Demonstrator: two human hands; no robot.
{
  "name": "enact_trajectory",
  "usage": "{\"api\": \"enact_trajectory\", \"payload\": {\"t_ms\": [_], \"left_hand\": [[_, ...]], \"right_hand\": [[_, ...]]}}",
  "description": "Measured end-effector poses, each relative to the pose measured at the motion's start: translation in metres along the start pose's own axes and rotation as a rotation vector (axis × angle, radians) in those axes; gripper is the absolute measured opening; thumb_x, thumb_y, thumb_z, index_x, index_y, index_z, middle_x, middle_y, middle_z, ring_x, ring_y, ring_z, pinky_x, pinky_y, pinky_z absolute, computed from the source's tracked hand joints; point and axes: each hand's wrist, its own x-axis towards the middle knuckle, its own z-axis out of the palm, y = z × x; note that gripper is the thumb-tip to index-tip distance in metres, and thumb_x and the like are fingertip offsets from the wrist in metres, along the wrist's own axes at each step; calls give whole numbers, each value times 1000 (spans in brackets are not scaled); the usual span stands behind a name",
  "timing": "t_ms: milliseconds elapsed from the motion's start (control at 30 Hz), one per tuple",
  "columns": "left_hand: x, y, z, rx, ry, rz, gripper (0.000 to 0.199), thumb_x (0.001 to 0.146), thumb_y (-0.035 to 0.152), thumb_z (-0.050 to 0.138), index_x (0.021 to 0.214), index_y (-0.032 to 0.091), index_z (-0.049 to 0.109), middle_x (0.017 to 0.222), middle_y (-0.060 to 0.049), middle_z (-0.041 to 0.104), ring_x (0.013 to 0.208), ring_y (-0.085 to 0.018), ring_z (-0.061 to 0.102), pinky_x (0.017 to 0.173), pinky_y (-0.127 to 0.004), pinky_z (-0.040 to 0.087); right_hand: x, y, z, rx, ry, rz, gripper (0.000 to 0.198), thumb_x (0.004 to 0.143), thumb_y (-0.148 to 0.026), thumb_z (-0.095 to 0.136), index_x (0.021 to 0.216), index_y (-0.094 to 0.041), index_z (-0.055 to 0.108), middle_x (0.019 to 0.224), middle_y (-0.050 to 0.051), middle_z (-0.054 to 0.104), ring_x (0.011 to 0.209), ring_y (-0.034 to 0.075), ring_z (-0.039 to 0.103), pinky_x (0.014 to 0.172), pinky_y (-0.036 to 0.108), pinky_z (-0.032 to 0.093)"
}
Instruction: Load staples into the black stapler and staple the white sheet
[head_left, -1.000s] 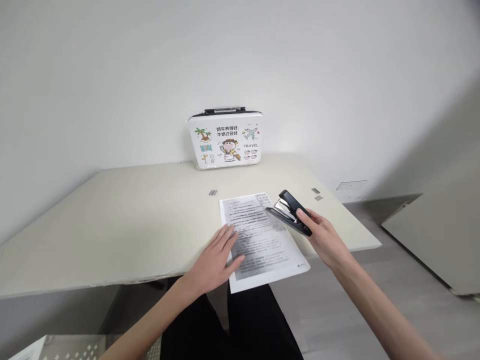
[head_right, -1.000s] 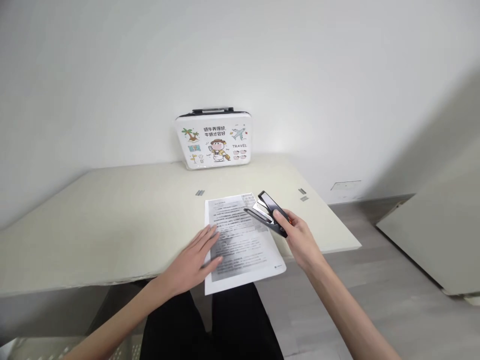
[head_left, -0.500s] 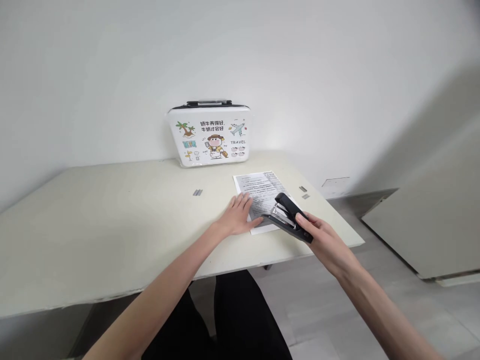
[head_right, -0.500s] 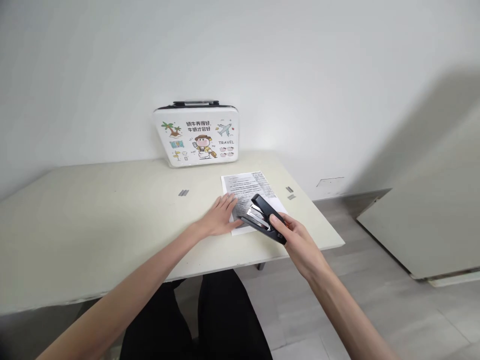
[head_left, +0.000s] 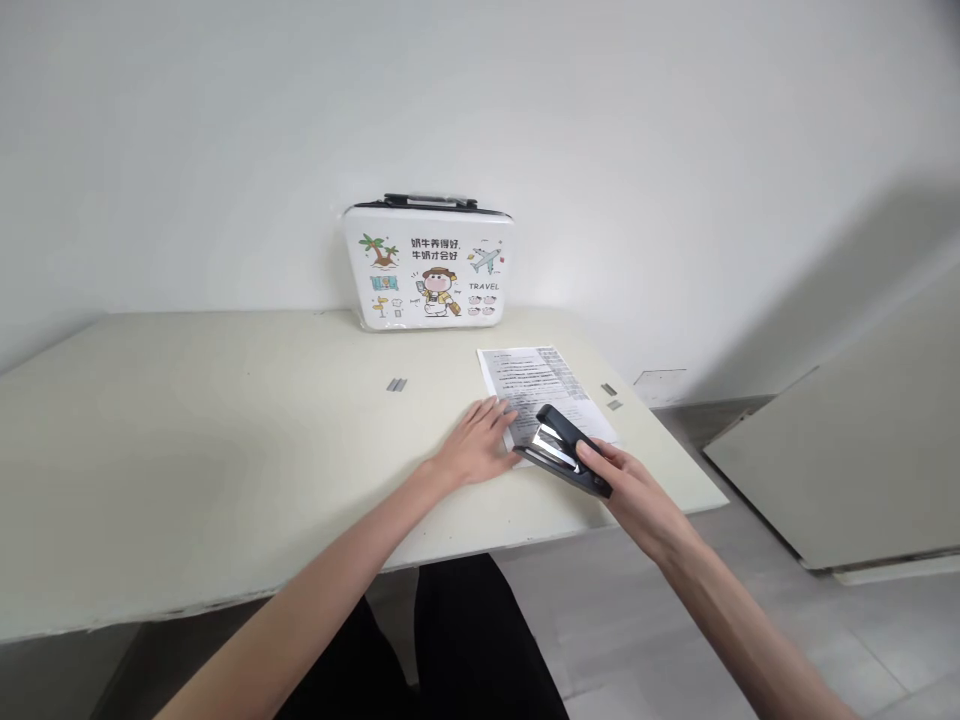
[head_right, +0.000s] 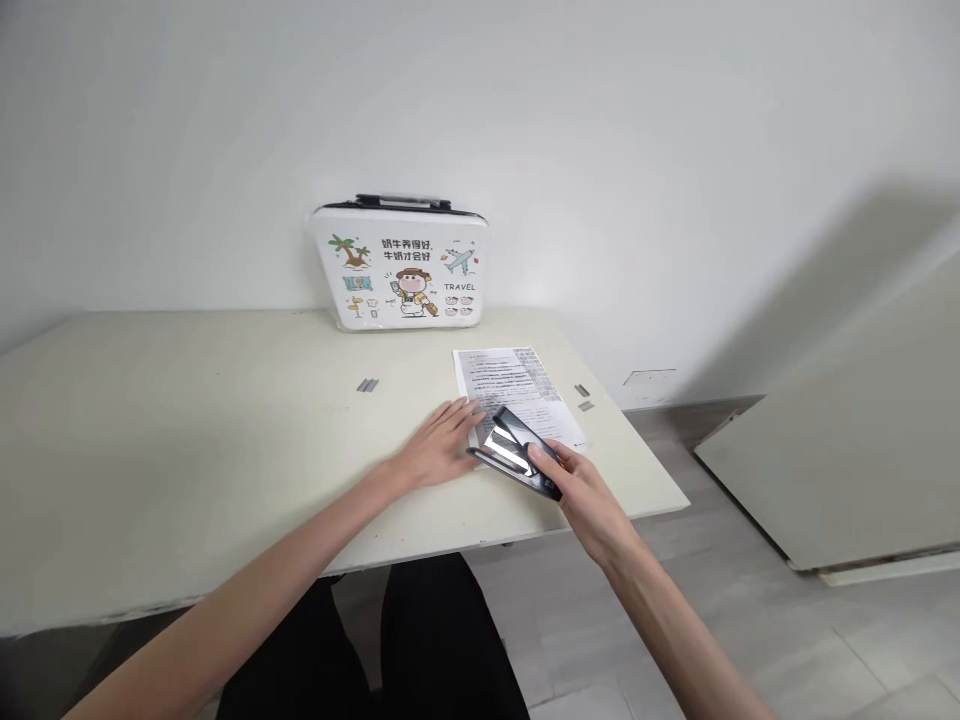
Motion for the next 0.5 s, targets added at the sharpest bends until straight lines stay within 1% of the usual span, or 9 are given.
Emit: {"api": "enact_trajectory", "payload": {"t_ms": [67, 133, 200, 267, 333, 400, 500], "left_hand": [[3, 1, 1, -6, -30, -28, 77, 95, 61, 58, 162, 28, 36, 175, -8, 28, 163, -33, 20, 133, -55, 16], [5, 3, 2, -8, -15, -73, 80, 93, 53, 62, 163, 27, 34, 176, -8, 24, 163, -34, 17, 133, -56, 16], [3, 6, 4, -3, 29, -143, 82, 90, 48, 66, 163, 24, 36, 175, -10, 26, 163, -37, 17, 133, -55, 16], [0, 8, 6, 10, 56, -188, 79, 91, 48, 67, 161, 21, 41, 173, -11, 33, 162, -39, 19, 133, -54, 16], [-4, 10, 9, 31, 64, -189, 74, 93, 50, 64, 160, 22, 45, 170, -9, 38, 161, -41, 22, 133, -55, 16], [-5, 10, 11, 49, 65, -169, 71, 95, 51, 61, 159, 25, 46, 170, -6, 40, 160, -43, 23, 132, -58, 16], [-3, 11, 10, 51, 75, -139, 67, 98, 49, 56, 160, 26, 46, 170, -3, 40, 159, -46, 24, 130, -61, 18]], "right_hand": [[0, 1, 5, -39, 13, -23, 52, 84, -61, 81, 124, -29, 78, 127, 6, 77, 121, 30, 68, 103, 39, 52], [1, 1, 11, -73, 31, -45, 52, 83, -62, 81, 123, -29, 78, 124, 6, 78, 120, 31, 69, 103, 40, 53], [2, -1, 19, -83, 51, -55, 52, 81, -63, 83, 119, -27, 79, 122, 7, 79, 121, 31, 69, 106, 42, 52], [3, -3, 27, -64, 57, -59, 53, 79, -62, 85, 117, -25, 79, 123, 7, 78, 123, 32, 67, 110, 43, 49], [3, -5, 36, -35, 62, -70, 54, 78, -61, 86, 116, -24, 79, 125, 8, 78, 127, 33, 66, 113, 44, 47], [3, -6, 45, -8, 65, -78, 54, 77, -60, 87, 115, -24, 79, 126, 8, 78, 128, 33, 65, 114, 44, 46], [5, -4, 58, 13, 59, -86, 51, 76, -60, 87, 112, -24, 79, 122, 7, 79, 124, 31, 68, 111, 43, 49]]}}
